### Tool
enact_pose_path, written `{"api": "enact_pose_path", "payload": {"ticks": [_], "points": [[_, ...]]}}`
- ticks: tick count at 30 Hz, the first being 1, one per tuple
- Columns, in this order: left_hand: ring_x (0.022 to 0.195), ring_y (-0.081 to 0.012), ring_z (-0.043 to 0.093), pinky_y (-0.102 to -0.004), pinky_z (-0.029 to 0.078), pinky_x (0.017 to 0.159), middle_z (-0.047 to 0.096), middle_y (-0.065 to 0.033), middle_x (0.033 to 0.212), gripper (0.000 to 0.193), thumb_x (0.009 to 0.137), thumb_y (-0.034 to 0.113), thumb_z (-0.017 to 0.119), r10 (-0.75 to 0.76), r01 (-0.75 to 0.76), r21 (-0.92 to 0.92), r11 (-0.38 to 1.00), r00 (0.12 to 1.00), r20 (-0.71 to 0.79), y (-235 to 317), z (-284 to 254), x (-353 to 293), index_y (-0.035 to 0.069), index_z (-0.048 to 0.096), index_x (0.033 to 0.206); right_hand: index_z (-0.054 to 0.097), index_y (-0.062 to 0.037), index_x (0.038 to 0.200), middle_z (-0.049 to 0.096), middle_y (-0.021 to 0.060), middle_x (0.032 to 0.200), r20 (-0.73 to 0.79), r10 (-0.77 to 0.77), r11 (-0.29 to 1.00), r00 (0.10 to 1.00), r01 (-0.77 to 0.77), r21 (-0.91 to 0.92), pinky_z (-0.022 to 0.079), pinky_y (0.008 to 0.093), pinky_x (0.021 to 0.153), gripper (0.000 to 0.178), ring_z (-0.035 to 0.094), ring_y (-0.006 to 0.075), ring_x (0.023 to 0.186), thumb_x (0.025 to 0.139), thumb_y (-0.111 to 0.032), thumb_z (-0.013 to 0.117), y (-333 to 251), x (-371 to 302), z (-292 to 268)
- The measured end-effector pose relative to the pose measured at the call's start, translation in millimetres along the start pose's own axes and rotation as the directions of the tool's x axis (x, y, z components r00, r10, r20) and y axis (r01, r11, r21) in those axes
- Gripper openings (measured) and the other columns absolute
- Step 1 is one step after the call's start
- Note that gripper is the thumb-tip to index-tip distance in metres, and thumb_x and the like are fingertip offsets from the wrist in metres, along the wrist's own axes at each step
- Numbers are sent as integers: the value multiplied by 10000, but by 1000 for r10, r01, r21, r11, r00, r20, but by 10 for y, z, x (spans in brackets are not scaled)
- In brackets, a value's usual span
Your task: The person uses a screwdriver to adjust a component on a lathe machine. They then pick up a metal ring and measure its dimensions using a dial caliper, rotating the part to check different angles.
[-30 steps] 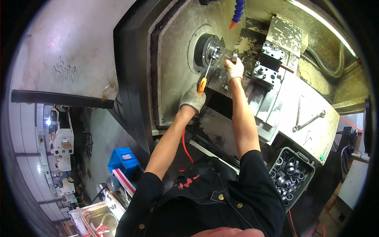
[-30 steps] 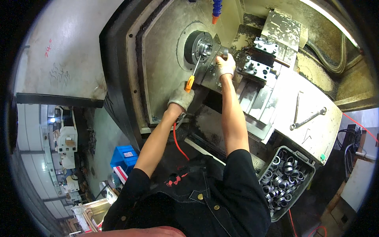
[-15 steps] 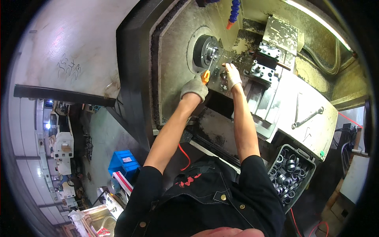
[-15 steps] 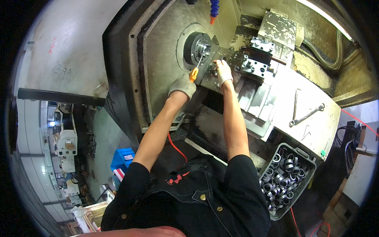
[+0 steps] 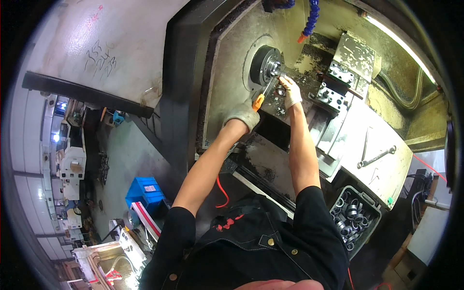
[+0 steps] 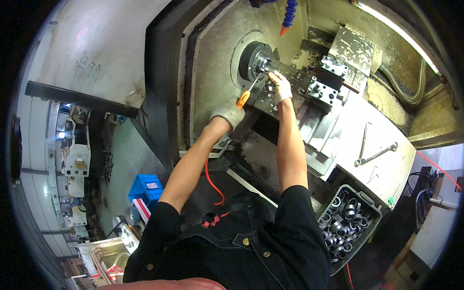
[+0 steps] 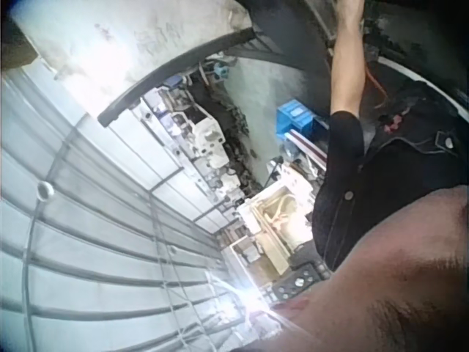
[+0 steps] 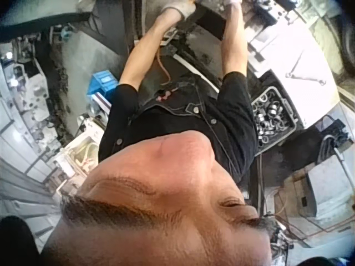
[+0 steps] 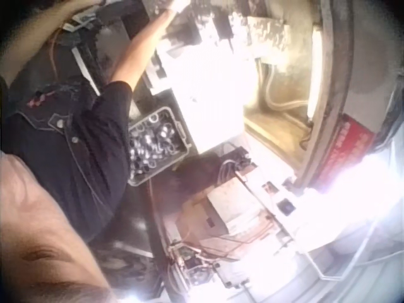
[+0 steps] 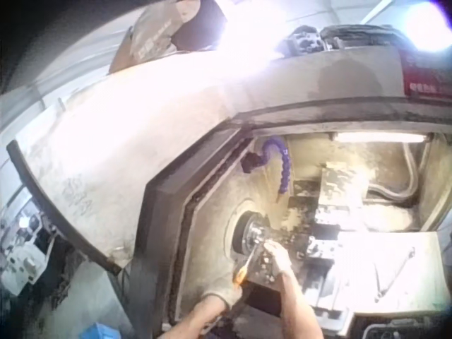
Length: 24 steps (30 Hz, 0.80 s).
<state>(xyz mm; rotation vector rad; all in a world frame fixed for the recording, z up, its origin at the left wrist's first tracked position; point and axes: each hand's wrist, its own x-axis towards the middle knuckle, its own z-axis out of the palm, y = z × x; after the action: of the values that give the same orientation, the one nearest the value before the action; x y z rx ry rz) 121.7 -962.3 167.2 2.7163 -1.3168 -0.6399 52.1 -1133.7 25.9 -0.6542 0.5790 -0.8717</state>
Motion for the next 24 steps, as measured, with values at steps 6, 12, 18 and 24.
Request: {"api": "enact_pose_path", "payload": {"ticks": [6, 12, 18, 24], "points": [[914, -414, 580, -456, 460, 802, 612, -252, 976, 322, 786, 217, 525, 31, -30, 8, 1000, 992, -124, -135, 121, -76, 27, 543, 1045, 606, 15, 1104, 633, 76, 964, -108, -209, 977, 972, 203, -59, 490, 286, 678, 401, 590, 139, 801, 785, -197, 725, 75, 179, 53], [908, -419, 578, -459, 468, 792, 614, -244, 953, 332, 772, 235, 572, 49, -63, -59, 996, 973, -226, -256, 216, -177, 29, 536, 1030, 575, 64, 1140, 558, 99, 1223, -65, -348, 921, 935, 328, -212, 421, 270, 868, 441, 547, 156, 991, 795, -174, 712, 193, 287, 93], [922, -410, 583, -451, 473, 805, 613, -233, 997, 393, 784, 246, 583, -7, -5, -107, 994, 993, -118, -234, 247, -338, 47, 508, 1114, 523, -5, 1209, 546, 103, 1159, 32, -309, 924, 951, 308, -228, 478, 272, 758, 491, 559, 144, 919, 775, -114, 723, 125, 347, -6], [959, -394, 578, -459, 463, 822, 599, -217, 1043, 383, 789, 227, 590, 33, -51, -201, 978, 995, -91, -381, 478, -365, 74, 462, 1116, 430, -54, 1317, 549, 151, 1202, 63, -330, 847, 942, 324, -421, 475, 304, 820, 702, 552, 211, 1011, 723, -185, 781, -39, 296, 51]]}}
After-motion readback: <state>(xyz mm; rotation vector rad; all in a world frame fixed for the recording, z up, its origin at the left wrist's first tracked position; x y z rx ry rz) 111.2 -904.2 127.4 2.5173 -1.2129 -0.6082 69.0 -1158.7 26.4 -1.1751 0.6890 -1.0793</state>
